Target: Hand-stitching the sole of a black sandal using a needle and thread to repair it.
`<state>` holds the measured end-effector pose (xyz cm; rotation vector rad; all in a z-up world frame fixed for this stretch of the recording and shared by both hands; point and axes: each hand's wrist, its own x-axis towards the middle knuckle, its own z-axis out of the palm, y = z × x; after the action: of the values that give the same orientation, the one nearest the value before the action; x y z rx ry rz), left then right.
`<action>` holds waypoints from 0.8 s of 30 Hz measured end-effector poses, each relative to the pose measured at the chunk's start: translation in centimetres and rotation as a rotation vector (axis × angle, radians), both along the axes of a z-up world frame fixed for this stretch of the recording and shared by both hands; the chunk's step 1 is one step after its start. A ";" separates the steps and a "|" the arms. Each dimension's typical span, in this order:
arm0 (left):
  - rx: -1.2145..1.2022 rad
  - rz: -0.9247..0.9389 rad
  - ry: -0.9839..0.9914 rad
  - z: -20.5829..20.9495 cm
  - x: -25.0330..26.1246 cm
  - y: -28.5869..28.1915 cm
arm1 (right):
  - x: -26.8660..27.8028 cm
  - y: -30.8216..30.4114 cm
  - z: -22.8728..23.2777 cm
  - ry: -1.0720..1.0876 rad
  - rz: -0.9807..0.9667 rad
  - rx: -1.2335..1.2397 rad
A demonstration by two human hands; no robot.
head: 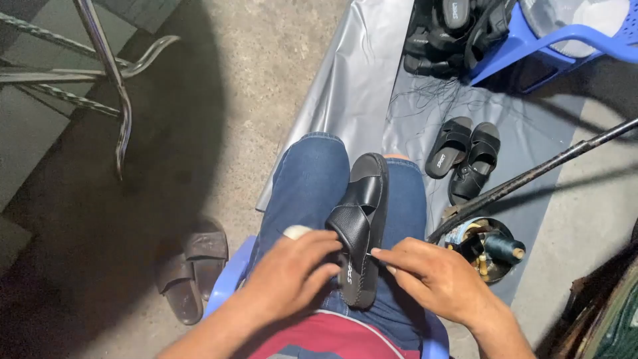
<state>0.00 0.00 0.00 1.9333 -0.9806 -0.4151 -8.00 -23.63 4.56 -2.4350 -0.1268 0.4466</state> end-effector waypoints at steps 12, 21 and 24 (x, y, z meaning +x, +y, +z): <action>0.243 0.261 0.617 -0.7 -2.7 -3.8 | -0.1 0.2 -0.9 0.030 -0.056 -0.099; 0.115 0.334 0.666 -1.1 -3.1 -4.1 | -0.8 1.0 -1.5 0.027 0.010 -0.426; 0.109 0.324 0.610 -1.4 -3.7 -4.4 | -0.8 2.2 -0.4 0.102 0.082 -0.529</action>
<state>-3.73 -4.43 -1.41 1.8446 -0.2506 -0.8153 -8.82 -21.45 4.13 -2.9220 -0.0703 0.7140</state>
